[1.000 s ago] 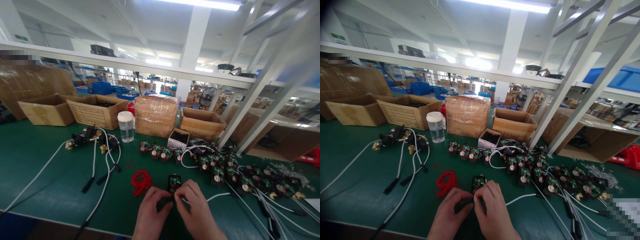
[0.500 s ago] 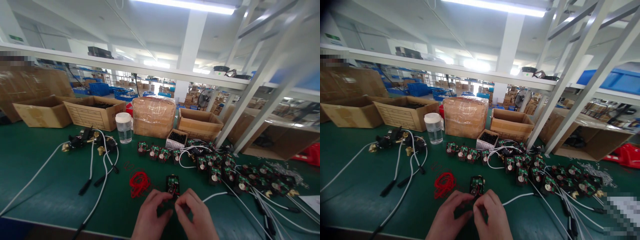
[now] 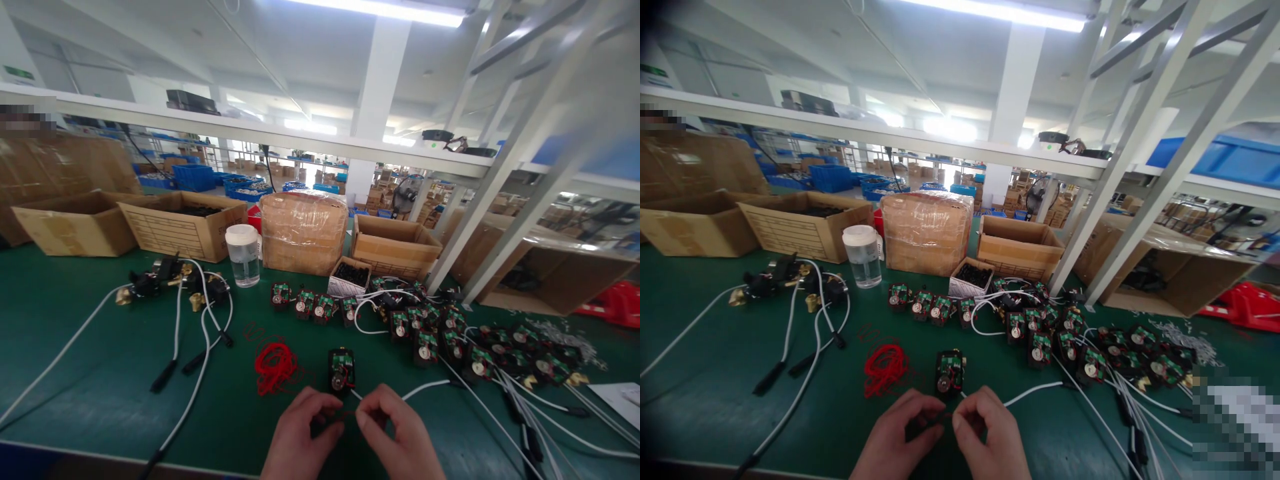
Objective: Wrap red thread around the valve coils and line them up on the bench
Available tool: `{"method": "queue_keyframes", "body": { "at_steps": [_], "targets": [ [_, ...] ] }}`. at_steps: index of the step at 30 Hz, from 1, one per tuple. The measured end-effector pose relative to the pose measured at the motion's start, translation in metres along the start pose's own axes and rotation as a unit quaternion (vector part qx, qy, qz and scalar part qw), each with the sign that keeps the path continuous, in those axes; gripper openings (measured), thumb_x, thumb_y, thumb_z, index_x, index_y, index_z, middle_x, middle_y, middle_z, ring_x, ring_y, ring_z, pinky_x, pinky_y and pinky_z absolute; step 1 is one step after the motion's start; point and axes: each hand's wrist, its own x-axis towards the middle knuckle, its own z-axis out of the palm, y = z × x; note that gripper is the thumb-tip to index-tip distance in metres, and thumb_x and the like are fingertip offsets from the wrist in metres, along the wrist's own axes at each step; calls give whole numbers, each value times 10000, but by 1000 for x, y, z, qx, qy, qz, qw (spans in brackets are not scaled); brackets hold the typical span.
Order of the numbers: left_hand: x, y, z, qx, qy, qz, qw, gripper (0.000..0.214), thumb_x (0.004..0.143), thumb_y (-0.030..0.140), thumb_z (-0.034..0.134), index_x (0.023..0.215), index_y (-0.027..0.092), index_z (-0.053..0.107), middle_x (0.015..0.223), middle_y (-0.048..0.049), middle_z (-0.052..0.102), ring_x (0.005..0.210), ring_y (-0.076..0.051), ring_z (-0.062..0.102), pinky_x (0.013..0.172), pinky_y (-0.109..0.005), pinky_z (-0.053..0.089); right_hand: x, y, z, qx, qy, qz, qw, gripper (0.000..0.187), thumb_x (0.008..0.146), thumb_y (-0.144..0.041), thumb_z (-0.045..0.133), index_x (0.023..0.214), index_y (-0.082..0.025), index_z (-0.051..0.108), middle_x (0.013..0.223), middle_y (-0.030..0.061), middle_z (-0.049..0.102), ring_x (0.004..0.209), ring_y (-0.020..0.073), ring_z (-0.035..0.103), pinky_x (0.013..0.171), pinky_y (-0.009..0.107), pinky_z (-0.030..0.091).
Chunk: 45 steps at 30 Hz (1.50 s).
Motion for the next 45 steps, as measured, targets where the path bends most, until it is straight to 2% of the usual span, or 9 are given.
{"method": "queue_keyframes", "body": {
  "at_steps": [4,11,16,20,24,27,31,36,45],
  "targets": [
    [0,3,-2,-6,-6,1,1000,135,771,241,642,823,231,766,845,-27,694,798,-189,656,758,-274,497,2,2,1,29,24,24,999,167,897,-303,582,793,-203,665,766,17,613,712,181,583,651,256,466],
    [5,14,-8,11,-14,-9,1000,167,781,308,623,810,228,766,812,-27,711,793,-196,655,750,-277,487,4,4,6,35,54,42,997,203,882,-359,578,764,-208,643,734,14,609,688,191,581,632,270,455],
    [15,26,-15,52,-23,15,998,169,763,251,612,799,230,775,824,-28,708,793,-194,668,755,-281,483,12,5,1,14,71,5,997,194,916,-326,532,924,-217,692,849,30,612,755,195,591,676,289,463],
    [20,32,-20,80,-30,28,996,177,763,239,603,797,233,776,819,-26,701,774,-189,664,733,-280,482,20,1,-8,30,25,-26,999,176,921,-235,533,986,-230,697,906,25,612,820,186,601,728,288,464],
    [24,36,-22,91,-28,30,995,177,772,248,603,801,240,777,823,-22,698,770,-185,661,735,-280,483,25,-4,-9,50,-27,-41,998,194,860,-141,587,986,-235,700,922,8,609,829,170,592,734,273,455],
    [26,37,-21,93,-25,31,995,182,783,257,598,805,244,778,824,-21,700,777,-186,664,737,-281,481,28,-6,-5,52,-21,-36,998,186,806,-89,615,914,-217,695,884,-2,607,801,162,580,704,260,443],
    [28,38,-22,78,-28,26,996,160,774,260,613,804,241,769,822,-16,709,794,-192,670,742,-283,486,34,-4,-3,52,-5,-31,998,109,827,-110,631,808,-201,689,803,-10,596,751,155,572,660,251,425],
    [32,39,-28,22,-36,15,999,162,760,267,644,887,238,740,860,-3,733,841,-197,685,791,-292,503,46,-1,-9,58,3,-48,997,81,854,-150,662,834,-206,718,858,6,614,791,160,594,694,251,448],
    [42,33,-24,98,11,59,993,130,815,259,592,794,246,720,826,-1,674,808,-190,653,754,-296,467,59,-10,-17,7,0,-52,999,164,842,-42,641,835,-199,687,825,-14,617,757,144,584,671,233,421]
  ]
}}
